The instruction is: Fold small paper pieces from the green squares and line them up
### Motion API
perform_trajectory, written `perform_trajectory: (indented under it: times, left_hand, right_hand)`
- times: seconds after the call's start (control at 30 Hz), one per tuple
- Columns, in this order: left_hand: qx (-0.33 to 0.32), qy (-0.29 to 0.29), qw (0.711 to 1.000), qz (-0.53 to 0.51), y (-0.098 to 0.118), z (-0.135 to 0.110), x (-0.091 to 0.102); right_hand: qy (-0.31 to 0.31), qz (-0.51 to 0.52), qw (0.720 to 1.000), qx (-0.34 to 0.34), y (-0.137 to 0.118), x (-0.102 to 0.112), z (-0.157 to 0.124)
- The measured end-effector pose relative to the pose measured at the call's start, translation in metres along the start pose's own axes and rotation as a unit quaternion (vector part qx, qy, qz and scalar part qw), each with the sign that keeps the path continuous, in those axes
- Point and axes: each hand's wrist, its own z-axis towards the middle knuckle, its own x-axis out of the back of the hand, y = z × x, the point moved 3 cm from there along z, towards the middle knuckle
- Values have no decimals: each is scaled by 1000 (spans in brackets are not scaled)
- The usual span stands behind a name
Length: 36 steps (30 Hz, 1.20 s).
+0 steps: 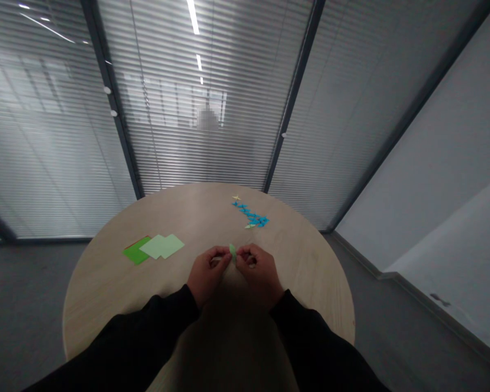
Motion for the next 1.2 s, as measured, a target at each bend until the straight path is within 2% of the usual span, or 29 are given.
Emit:
perform_trajectory:
  times: [0.1, 0.4, 0.57, 0.8, 0.93, 1.07, 1.2]
  left_hand:
    - [-5, -1, 1000, -2, 1, 0, -1]
    - [5, 15, 999, 47, 2, -1, 2]
    - [-14, 21, 999, 39, 3, 1, 3]
    - [-24, 32, 998, 55, 2, 1, 4]
    - [-14, 16, 999, 47, 1, 1, 2]
    - [-37, 20, 995, 96, 2, 0, 0]
    - [-42, 21, 992, 113, 6, -1, -1]
  right_hand:
    - [-7, 14, 1000, -22, 1, -2, -1]
    - [-11, -4, 999, 38, 1, 0, 0]
    - [-34, 42, 998, 21, 4, 0, 1]
    - [-45, 21, 998, 30, 3, 3, 2]
    - [-17, -5, 1000, 23, 1, 1, 1]
    - [27, -42, 999, 1, -2, -2, -2]
    - [41, -81, 996, 9, -4, -3, -3]
